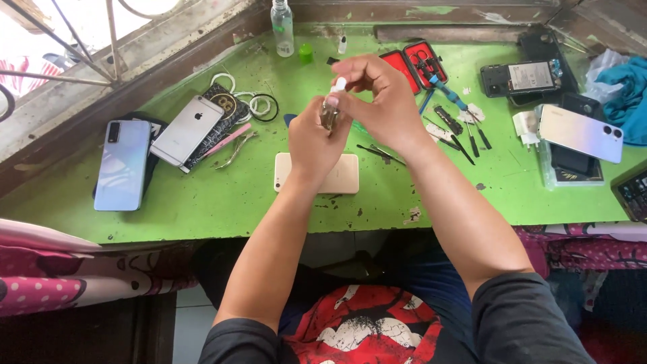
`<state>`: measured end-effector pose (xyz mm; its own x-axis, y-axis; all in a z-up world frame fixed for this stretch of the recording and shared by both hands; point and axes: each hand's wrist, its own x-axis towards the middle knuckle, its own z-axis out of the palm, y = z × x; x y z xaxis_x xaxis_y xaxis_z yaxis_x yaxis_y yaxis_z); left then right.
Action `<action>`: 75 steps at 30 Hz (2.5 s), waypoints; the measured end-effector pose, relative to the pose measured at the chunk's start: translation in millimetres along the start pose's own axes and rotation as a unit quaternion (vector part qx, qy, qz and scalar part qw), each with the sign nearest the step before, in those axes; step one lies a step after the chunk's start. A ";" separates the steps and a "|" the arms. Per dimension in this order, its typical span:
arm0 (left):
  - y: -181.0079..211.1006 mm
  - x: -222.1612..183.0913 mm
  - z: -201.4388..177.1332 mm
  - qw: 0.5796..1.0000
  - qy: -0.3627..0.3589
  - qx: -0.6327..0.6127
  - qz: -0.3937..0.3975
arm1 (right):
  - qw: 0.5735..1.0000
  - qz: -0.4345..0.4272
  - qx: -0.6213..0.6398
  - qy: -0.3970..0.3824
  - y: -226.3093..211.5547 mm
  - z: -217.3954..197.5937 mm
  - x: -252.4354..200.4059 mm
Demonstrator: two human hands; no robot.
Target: Cleaning a mobile phone back panel using a toothbrush and cleaning solution on a repair bench.
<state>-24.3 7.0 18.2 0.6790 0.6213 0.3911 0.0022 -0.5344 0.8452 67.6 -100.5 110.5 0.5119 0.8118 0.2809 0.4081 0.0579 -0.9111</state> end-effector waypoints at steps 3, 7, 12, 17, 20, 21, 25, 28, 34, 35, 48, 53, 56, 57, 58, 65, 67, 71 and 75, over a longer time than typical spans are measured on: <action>4.8 0.6 -2.3 1.000 0.009 -0.014 -0.003 | 0.999 -0.007 0.039 -0.012 -2.5 -2.0 -1.0; 8.8 1.5 -3.8 0.999 0.001 -0.020 -0.028 | 0.998 0.014 0.014 0.066 -3.9 9.8 1.6; 10.4 -0.3 -3.9 0.999 0.014 -0.028 -0.025 | 0.992 0.006 0.034 0.123 11.3 19.3 -0.1; 6.1 -0.7 -3.3 0.999 0.024 -0.021 -0.005 | 0.988 -0.028 0.025 0.152 11.6 27.8 -1.0; 5.3 0.2 -4.0 0.999 0.017 -0.032 -0.020 | 0.989 -0.028 0.054 0.134 10.2 27.9 -2.9; 3.7 0.0 -3.5 1.000 0.017 -0.020 -0.016 | 0.993 -0.037 0.003 0.113 9.5 27.1 -5.6; -2.5 0.5 -1.0 0.999 0.028 -0.012 0.009 | 0.993 -0.030 -0.063 0.098 12.2 19.9 0.8; 11.0 3.6 -7.8 1.000 0.026 -0.011 -0.006 | 0.994 -0.066 0.059 0.060 10.6 9.9 7.5; 18.9 3.5 -8.0 1.000 0.012 0.001 -0.020 | 0.986 -0.122 0.107 0.032 8.4 -13.9 15.2; 17.3 4.2 -7.8 1.000 0.011 0.004 -0.017 | 0.986 -0.125 0.109 0.034 11.0 -15.8 17.7; 27.2 76.7 7.5 0.982 -0.078 0.168 0.043 | 0.911 -0.025 0.309 0.274 77.7 -78.3 10.5; 11.4 129.7 40.6 0.960 -0.080 0.263 -0.053 | 0.896 0.054 0.317 0.307 94.6 -84.5 4.3; 12.4 151.9 47.8 0.947 -0.057 0.292 -0.120 | 0.899 0.049 0.299 0.316 94.5 -91.2 7.7; 11.0 156.3 49.1 0.940 -0.061 0.302 -0.145 | 0.887 0.062 0.322 0.326 94.5 -92.1 8.5; 9.2 160.0 50.6 0.933 -0.066 0.312 -0.170 | 0.873 0.075 0.346 0.336 94.9 -92.5 8.3; -30.6 168.6 54.2 0.909 -0.075 0.361 -0.194 | 0.880 0.037 0.331 0.339 101.3 -95.0 7.7; -31.6 164.5 51.0 0.916 -0.070 0.347 -0.191 | 0.888 0.027 0.318 0.332 103.1 -93.6 6.7; -40.4 162.4 47.3 0.920 -0.067 0.343 -0.177 | 0.893 0.014 0.312 0.323 109.7 -91.7 7.2; -33.8 157.2 42.4 0.929 -0.111 0.312 -0.163 | 0.899 -0.009 0.303 0.314 115.5 -92.0 7.2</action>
<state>113.6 98.5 35.7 0.7023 0.7118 0.0075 0.6127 -0.6098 0.5028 187.9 -141.4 35.1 0.9134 0.3296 0.2389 0.0307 0.5295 -0.8478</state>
